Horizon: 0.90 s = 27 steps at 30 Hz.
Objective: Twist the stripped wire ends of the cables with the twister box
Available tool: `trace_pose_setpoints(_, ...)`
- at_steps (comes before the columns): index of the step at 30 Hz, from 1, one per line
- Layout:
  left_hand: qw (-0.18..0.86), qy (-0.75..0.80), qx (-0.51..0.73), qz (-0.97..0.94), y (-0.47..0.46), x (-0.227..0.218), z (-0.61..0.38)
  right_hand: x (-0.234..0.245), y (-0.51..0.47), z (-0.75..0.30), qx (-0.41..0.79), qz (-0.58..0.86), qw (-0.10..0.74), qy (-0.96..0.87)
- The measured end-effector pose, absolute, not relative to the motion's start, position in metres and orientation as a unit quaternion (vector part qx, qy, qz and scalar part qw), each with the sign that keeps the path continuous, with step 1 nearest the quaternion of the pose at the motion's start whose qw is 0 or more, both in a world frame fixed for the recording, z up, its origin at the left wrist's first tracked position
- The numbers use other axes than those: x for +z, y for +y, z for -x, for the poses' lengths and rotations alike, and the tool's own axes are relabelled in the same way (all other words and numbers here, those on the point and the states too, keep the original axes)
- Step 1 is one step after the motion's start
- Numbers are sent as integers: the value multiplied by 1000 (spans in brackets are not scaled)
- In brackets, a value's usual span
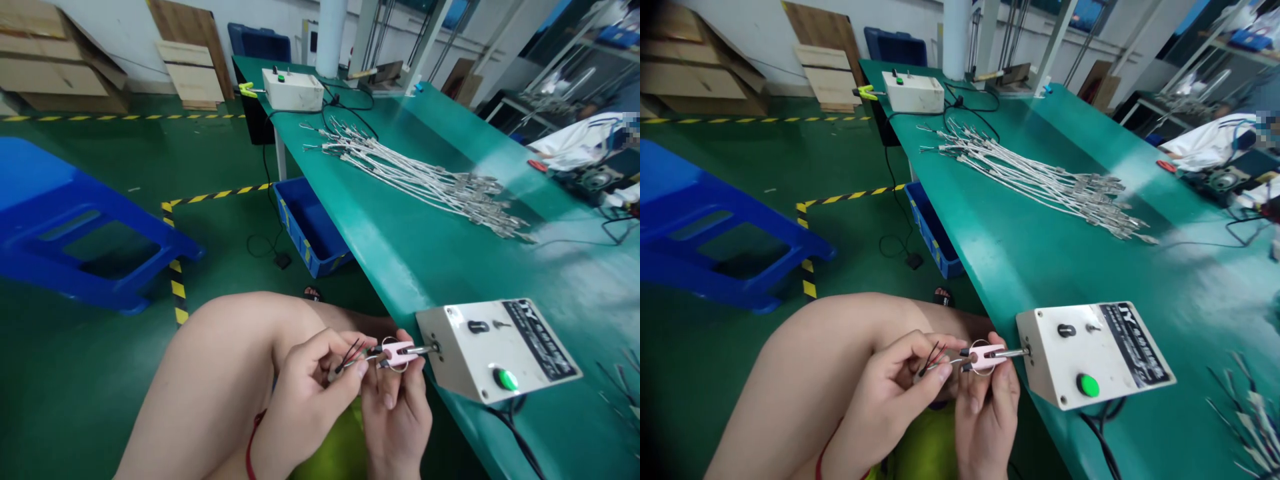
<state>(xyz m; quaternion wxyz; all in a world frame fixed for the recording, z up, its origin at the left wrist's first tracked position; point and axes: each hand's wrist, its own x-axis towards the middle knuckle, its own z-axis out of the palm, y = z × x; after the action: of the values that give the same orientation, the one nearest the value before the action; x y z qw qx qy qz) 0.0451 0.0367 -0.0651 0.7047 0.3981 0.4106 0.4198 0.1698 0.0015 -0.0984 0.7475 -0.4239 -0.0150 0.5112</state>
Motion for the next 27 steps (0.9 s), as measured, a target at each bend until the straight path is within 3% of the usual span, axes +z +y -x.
trace_pose_setpoints(27, 670, 415, 432, -438, 36, -64, -51, -100, -1, -167, 513, 415, 747, -74)
